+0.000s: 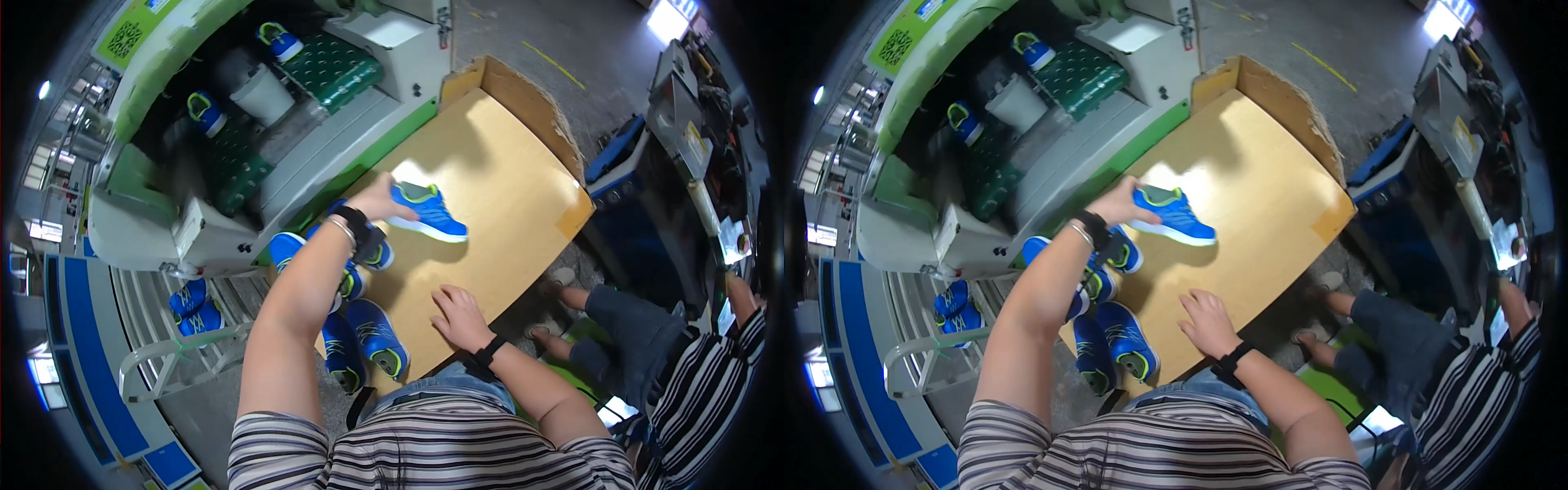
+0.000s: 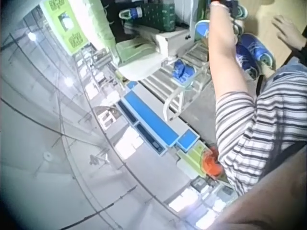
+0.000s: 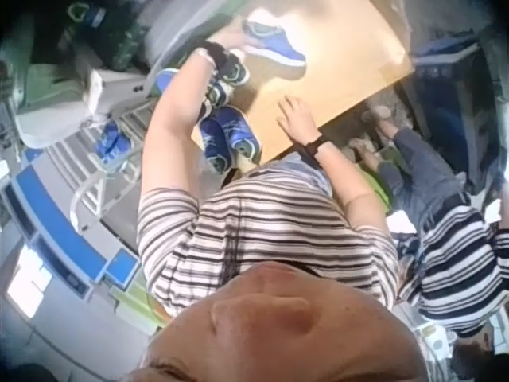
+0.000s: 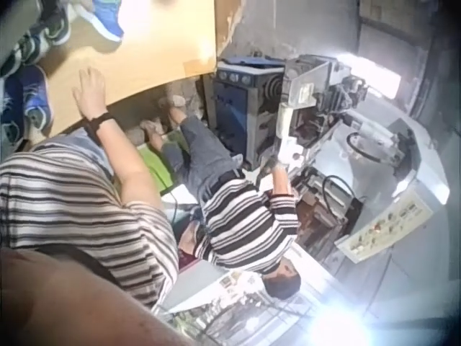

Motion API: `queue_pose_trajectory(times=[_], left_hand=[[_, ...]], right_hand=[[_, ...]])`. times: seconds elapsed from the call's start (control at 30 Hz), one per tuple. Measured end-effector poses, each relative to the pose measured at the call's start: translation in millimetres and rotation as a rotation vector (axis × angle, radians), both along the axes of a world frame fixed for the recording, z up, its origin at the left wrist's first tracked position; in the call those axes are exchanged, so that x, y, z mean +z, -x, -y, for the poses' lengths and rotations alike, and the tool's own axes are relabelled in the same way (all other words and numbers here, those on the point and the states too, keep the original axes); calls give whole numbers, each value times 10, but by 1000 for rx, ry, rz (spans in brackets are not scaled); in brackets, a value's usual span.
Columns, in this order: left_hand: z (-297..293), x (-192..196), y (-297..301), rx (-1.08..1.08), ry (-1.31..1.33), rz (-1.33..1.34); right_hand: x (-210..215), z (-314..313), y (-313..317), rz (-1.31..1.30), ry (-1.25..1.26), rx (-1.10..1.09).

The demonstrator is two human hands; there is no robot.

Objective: Processing blue shoes by placing them into a specialized heating or drying machine and organizing them on a table.

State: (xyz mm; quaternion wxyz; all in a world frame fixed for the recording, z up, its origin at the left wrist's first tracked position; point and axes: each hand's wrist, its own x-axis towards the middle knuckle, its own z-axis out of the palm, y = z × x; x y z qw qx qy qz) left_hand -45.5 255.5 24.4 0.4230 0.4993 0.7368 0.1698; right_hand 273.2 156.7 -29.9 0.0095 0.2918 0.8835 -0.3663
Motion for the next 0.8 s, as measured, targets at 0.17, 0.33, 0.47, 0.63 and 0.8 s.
queue_pose_trajectory(times=[0.17, 0.33, 0.47, 0.63, 0.8], left_hand=[[477, 367, -744, 118, -22, 264], [1192, 1367, -238, 462, -585, 71], [1153, 1620, 418, 952, -989, -4], [836, 1089, 1371, 920, -928, -672], [539, 1159, 1690, 913, -960, -533]], right_hand=[[-15, 11, 782, -255, 270, -323], [350, -178, 1450, -374, 191, -295], [51, -464, 1900, -533, 187, -232], [55, -529, 2003, -498, 454, -341], [920, -983, 1681, -618, 720, -561]])
